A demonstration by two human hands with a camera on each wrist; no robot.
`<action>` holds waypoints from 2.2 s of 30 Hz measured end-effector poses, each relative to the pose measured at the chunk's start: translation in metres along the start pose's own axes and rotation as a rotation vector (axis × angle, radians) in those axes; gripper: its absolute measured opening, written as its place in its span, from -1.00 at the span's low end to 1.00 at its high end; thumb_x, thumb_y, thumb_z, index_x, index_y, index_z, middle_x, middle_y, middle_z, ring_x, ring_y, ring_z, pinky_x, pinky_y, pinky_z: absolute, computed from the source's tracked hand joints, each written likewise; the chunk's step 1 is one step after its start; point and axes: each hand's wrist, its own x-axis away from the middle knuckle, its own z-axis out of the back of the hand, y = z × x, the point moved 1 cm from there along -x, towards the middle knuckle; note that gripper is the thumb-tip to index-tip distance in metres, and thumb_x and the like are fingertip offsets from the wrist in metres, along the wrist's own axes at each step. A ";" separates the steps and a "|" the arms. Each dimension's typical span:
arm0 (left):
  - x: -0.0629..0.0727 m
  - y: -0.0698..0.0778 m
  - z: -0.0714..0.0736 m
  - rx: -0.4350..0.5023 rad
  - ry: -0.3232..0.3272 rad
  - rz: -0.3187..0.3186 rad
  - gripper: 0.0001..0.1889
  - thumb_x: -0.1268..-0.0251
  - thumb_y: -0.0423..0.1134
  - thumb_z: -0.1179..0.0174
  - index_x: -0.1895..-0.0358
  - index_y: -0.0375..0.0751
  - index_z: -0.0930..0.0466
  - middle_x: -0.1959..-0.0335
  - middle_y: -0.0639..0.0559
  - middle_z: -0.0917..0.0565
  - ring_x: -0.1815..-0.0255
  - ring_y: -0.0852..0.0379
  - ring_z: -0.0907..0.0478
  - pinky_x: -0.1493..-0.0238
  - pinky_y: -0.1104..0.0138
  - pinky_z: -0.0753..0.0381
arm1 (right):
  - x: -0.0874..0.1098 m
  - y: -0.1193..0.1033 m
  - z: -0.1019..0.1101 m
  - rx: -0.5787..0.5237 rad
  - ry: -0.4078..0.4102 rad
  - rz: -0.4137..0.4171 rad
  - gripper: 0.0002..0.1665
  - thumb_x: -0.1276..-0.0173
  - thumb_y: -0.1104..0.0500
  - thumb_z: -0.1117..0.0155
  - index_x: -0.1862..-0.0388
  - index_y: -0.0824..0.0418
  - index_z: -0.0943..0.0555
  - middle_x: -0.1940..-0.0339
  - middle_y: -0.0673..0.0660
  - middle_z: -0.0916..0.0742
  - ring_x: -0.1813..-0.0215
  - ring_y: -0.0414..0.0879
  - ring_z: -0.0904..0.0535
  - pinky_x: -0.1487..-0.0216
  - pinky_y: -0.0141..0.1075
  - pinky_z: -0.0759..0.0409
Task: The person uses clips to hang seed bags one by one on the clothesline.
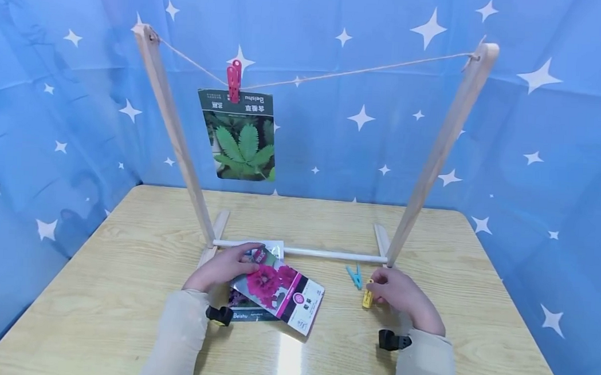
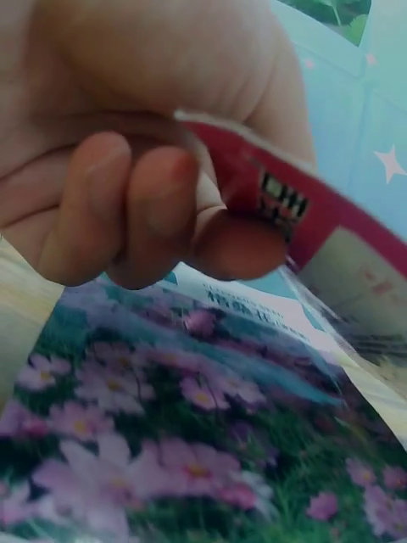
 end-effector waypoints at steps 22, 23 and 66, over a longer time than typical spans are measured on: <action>0.012 -0.003 -0.014 0.153 -0.066 0.047 -0.47 -0.16 -0.20 -0.17 -0.21 -0.05 -0.24 0.37 -0.02 -0.54 0.77 0.14 -0.37 0.69 0.28 -0.47 | 0.004 -0.006 0.011 -0.042 0.165 0.021 -0.69 -0.33 0.02 -0.03 0.20 0.25 -0.50 0.37 0.12 -0.66 0.32 -0.02 -0.60 0.22 -0.22 -0.50; 0.012 -0.003 -0.014 0.154 -0.072 0.044 -0.47 -0.16 -0.19 -0.17 -0.21 -0.02 -0.26 0.38 -0.02 -0.54 0.78 0.14 -0.37 0.70 0.28 -0.48 | 0.004 -0.006 0.011 -0.056 0.181 0.029 -0.68 -0.34 0.01 -0.03 0.20 0.26 -0.49 0.36 0.13 -0.66 0.30 -0.01 -0.60 0.21 -0.22 -0.50; 0.016 0.040 -0.018 0.287 -0.054 -0.055 -0.75 -0.28 -0.33 -0.02 -0.01 -0.17 -0.43 0.39 -0.21 -0.61 0.37 -0.21 -0.55 0.30 0.01 -0.53 | 0.011 -0.055 0.035 -0.002 0.652 0.255 -0.64 -0.26 -0.08 -0.11 0.28 0.20 -0.60 -0.02 0.04 -0.52 -0.03 -0.04 -0.43 0.16 -0.56 -0.43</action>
